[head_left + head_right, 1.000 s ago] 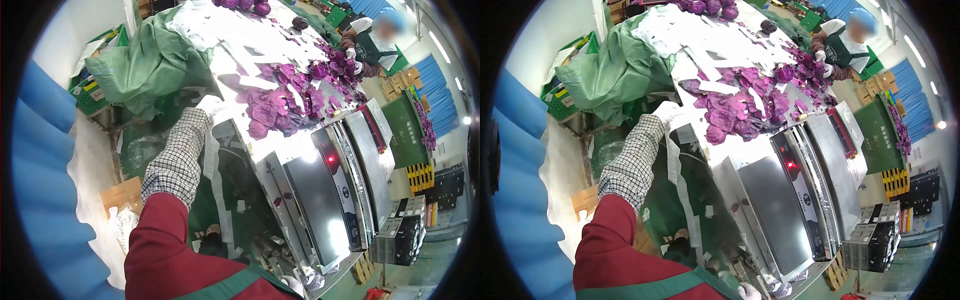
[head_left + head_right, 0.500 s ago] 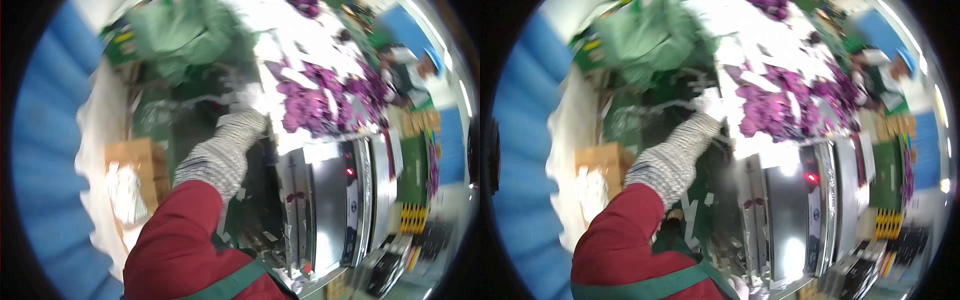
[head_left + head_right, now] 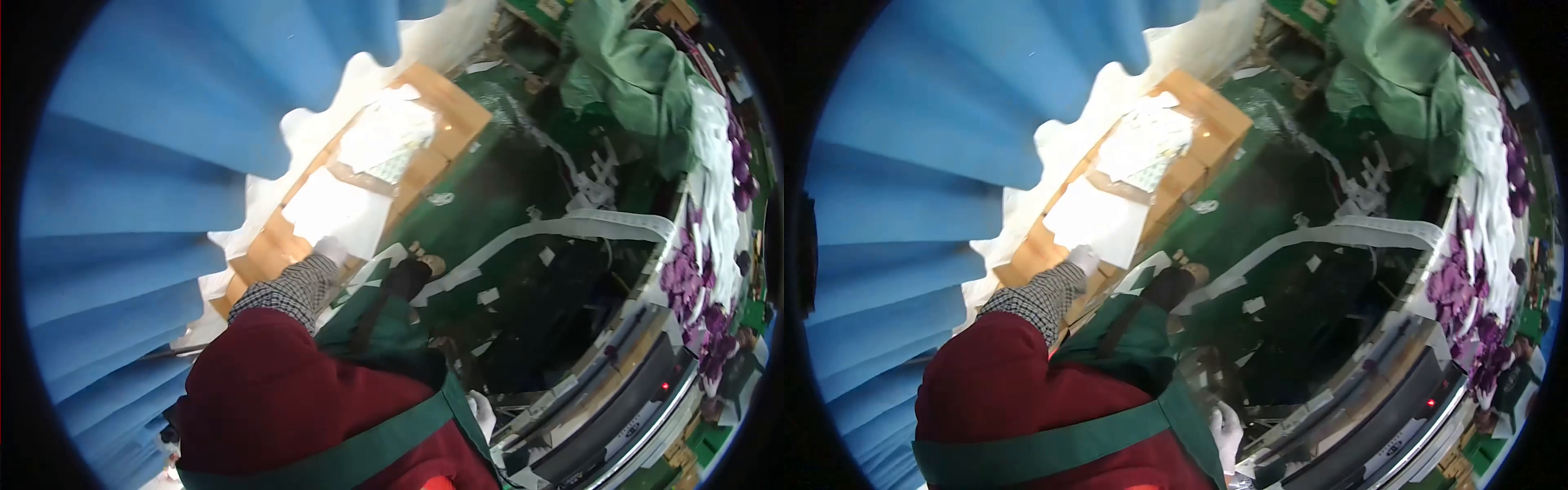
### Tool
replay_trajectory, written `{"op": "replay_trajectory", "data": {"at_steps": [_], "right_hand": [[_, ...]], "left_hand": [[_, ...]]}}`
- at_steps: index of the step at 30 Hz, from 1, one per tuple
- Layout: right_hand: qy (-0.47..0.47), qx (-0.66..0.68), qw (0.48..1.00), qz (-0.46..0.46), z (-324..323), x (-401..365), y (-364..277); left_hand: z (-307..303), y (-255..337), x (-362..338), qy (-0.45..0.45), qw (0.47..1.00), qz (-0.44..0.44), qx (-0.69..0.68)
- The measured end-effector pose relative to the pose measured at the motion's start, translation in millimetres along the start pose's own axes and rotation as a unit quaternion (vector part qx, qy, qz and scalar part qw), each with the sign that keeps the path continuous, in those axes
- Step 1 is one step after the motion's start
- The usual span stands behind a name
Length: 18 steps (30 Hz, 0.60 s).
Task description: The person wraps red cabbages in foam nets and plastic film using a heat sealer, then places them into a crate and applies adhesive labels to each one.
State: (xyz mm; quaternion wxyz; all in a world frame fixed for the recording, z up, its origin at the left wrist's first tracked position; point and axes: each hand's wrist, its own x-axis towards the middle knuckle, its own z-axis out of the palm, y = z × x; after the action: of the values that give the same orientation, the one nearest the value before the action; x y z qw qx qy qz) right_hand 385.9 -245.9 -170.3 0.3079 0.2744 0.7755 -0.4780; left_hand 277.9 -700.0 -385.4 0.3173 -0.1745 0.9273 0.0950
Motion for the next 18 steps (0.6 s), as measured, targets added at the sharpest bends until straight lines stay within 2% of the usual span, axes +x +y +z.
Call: {"op": "replay_trajectory", "data": {"at_steps": [1, 3, 6, 7, 9, 11, 14, 17, 18], "right_hand": [[-0.003, -0.070, 0.996, -0.051, 6, 7, 19], [-0.033, -0.106, 0.992, -0.053, 24, -1, 3], [-0.092, -0.111, 0.989, -0.034, 41, 0, 8], [-0.102, -0.095, 0.990, -0.002, 49, 2, -3], [-0.111, -0.125, 0.986, 0.000, 61, 18, 20], [-0.121, -0.174, 0.977, -0.007, 75, 26, 6], [-0.123, -0.224, 0.967, -0.010, 99, 44, -12], [-0.115, -0.225, 0.967, -0.034, 121, 52, -43], [-0.114, -0.222, 0.968, -0.036, 125, 53, -56]], "left_hand": [[-26, -24, -21, 0.039, 0.975, -0.154, -0.154], [-32, -73, -17, -0.003, 0.956, -0.250, -0.157], [7, -128, 21, 0.066, 0.932, -0.275, -0.226], [17, -139, 38, 0.086, 0.945, -0.254, -0.186], [3, -140, 62, 0.096, 0.937, -0.259, -0.213], [31, -161, 103, 0.208, 0.925, -0.229, -0.223], [27, -165, 136, 0.215, 0.934, -0.167, -0.233], [18, -158, 132, 0.179, 0.943, -0.125, -0.251], [35, -153, 132, 0.244, 0.937, -0.086, -0.235]]}}
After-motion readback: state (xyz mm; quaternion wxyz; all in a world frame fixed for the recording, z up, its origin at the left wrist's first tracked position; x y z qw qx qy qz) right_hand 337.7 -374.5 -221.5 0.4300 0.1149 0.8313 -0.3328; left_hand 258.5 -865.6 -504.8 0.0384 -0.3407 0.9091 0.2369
